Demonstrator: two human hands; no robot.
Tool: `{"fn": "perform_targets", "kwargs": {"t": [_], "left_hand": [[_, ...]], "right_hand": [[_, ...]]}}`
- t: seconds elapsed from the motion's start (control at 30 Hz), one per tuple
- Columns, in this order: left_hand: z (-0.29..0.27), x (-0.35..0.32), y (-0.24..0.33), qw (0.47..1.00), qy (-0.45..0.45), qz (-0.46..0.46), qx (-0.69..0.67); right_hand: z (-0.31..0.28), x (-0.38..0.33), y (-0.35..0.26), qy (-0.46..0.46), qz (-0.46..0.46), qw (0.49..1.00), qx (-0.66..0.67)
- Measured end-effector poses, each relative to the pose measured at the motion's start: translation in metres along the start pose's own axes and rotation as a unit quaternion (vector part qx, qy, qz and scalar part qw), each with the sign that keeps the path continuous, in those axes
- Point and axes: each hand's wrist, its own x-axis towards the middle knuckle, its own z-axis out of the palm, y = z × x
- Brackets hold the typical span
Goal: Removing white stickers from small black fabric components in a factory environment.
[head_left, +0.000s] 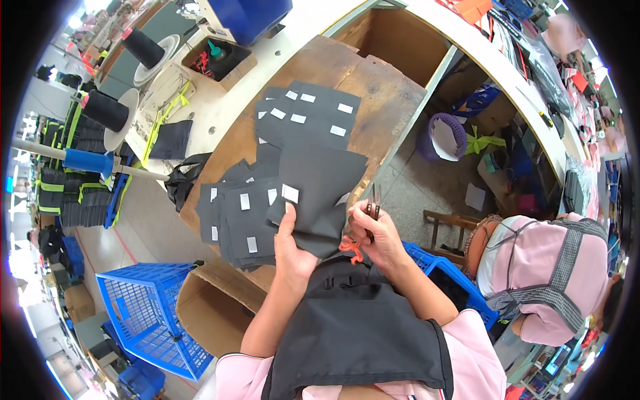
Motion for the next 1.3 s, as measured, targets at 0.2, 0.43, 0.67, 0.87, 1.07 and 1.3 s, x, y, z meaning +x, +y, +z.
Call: {"fn": "perform_targets", "kwargs": {"t": [0.2,0.43,0.67,0.87,1.07,1.3], "left_hand": [[-0.024,-0.005,-0.004,0.997,-0.010,-0.045,-0.059],[-0.036,-0.020,0.008,0.978,0.001,0.131,0.161],[0.061,-0.040,0.036,0.384,-0.107,0.417,0.817],[0.026,-0.025,0.027,0.850,-0.089,-0.017,0.519],[0.018,-0.022,0.029,0.916,-0.058,-0.030,0.396],[0.023,-0.025,0.025,0.900,-0.082,-0.026,0.427]], "right_hand": [[0.008,0.018,0.001,0.109,-0.002,0.991,-0.073],[0.008,0.021,-0.014,0.058,-0.039,0.990,-0.120],[0.033,0.009,-0.040,-0.043,-0.181,0.849,-0.495],[0.041,0.000,-0.021,-0.032,-0.242,0.827,-0.507],[0.023,-0.023,-0.021,0.002,-0.410,0.665,-0.624],[0.024,-0.008,-0.018,-0.036,-0.461,0.614,-0.640]]}}
